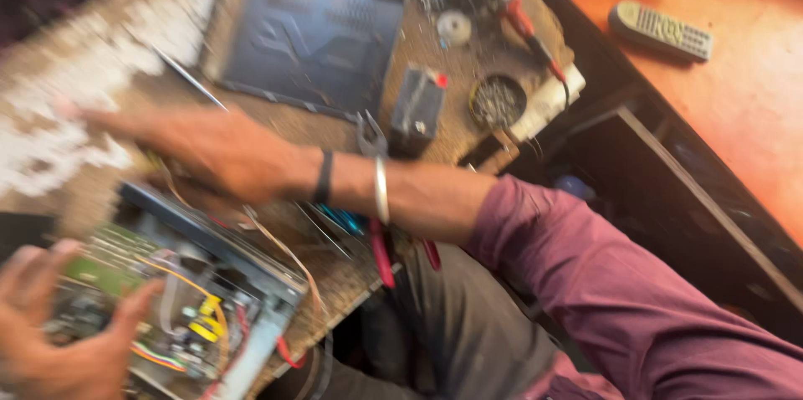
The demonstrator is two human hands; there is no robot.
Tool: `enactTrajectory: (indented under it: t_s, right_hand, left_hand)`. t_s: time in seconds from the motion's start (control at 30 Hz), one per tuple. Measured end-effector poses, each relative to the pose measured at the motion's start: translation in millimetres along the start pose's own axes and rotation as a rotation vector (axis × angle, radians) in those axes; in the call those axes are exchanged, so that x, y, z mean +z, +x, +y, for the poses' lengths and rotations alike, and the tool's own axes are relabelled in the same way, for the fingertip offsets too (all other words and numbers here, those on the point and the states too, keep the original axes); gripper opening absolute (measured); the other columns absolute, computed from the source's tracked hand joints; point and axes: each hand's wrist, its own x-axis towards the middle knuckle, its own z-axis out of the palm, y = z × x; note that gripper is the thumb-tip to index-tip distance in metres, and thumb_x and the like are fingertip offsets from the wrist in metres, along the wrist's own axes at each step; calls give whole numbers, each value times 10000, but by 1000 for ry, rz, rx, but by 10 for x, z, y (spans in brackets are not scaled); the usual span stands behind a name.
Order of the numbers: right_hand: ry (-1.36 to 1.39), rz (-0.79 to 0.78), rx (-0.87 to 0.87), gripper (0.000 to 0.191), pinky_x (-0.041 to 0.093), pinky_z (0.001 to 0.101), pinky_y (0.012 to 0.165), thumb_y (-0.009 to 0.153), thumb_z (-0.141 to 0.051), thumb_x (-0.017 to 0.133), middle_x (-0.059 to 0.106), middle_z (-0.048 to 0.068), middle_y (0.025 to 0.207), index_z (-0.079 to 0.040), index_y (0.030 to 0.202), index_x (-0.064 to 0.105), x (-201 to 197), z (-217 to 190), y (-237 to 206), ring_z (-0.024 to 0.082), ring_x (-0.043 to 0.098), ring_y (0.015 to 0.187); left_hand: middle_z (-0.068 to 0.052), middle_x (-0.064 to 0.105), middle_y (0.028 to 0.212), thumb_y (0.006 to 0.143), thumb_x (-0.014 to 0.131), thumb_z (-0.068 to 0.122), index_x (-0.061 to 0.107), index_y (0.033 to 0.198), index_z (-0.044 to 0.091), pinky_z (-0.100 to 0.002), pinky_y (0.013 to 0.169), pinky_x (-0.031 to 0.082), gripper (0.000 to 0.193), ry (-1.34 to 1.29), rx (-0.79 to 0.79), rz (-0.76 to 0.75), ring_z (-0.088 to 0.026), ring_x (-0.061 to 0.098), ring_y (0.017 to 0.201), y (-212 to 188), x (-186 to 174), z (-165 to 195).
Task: The person works on a disassembled electronic device, using a screwdriver to adjust components on a circuit board and a soldering iron to solder wires. They handle the circuit board and wires while seated at a cluttered workbench.
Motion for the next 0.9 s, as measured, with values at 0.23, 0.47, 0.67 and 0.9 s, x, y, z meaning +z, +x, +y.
enactTrajectory:
  t_s: [0.23,0.47,0.67,0.9]
  right_hand:
    - [15,17,-44,847,572,417,1015,1076,-328,585,506,229,1550,-206,1659,-16,-64,-153,23,342,674,1235]
    - [-154,-224,88,722,586,469,907,939,-229,589,687,159,1273,-163,1585,272,142,141,-69,351,717,1086]
    - [-247,-308,119,469,582,485,809,961,-320,593,702,153,1109,-94,1371,590,202,195,-95,360,723,969]
    - [-255,-303,87,486,588,469,820,936,-282,598,696,154,1157,-93,1383,579,166,185,-89,351,726,988]
  left_hand:
    - [-248,662,1282,606,941,-18,-112,1651,116,-462,1159,474,1490,-21,90,35,-375,579,1376,216,-42,71]
    - [-329,627,1280,633,943,-7,-144,1642,106,-512,1186,476,1488,85,119,4,-404,550,1413,224,1,-89]
    - [-295,650,1285,674,955,-33,-117,1661,108,-452,1161,489,1464,21,94,53,-355,576,1371,141,50,-53]
    - [-248,637,1309,726,949,91,34,1661,-1,-388,1136,472,1311,33,114,27,-319,563,1327,77,98,-331]
